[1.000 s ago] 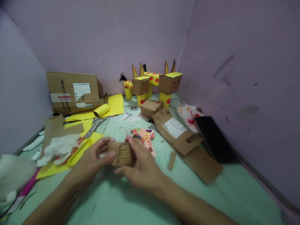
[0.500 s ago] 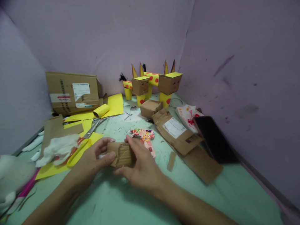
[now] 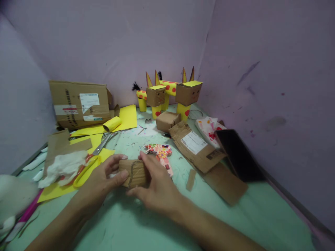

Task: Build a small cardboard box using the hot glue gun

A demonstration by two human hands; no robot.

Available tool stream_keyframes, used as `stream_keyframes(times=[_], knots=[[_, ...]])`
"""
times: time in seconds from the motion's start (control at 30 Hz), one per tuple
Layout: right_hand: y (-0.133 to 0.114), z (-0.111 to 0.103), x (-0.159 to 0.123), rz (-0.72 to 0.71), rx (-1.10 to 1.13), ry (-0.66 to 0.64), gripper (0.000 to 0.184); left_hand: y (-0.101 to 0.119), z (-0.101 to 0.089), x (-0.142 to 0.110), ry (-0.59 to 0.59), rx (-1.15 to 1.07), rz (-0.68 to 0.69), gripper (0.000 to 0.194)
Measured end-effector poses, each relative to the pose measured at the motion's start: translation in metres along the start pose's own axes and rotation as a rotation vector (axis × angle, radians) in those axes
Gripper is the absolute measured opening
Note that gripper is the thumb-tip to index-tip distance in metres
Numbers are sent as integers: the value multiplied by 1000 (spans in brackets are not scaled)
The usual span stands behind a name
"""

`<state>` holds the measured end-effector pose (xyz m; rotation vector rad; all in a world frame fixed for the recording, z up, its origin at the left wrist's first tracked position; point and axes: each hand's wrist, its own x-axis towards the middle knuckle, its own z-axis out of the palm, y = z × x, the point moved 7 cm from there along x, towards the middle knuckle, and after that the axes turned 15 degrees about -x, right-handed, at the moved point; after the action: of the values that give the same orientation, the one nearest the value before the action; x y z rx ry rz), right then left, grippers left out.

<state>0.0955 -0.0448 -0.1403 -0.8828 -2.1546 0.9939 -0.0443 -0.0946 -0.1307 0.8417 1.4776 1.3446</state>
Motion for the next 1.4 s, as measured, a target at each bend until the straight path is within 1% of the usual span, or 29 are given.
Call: stream_keyframes(times=[0.47,0.67,0.93,1.07,1.17,1.23,1.3,1.33,1.4], knots=[[2,2,-2,-8,29,0,87,-4,-3,1,5,22,38,52],[0,1,0,-30,8,10,85,-5,-2,3,0,20,24,55],[0,1,-1,-32,9,5,85,-7,-5,4,24,11,37,54],[-1,0,0,-36,6,9,86,-5,-3,3,-6,49,61,51],[0,0,2,9,13,-7,86,-2,-3,3,-19,98,83,49],[2,1,2,53,43,-29,88,1,-4,2,-12,126,75,50],[3,2,3,70,126,-63,88,5,-6,1,-5,143,62,52],[3,2,3,68,191,-86,86,6,-6,1,-2,145,55,53],[3,3,3,69,325,-128,74,9,-8,0,8,126,40,54]])
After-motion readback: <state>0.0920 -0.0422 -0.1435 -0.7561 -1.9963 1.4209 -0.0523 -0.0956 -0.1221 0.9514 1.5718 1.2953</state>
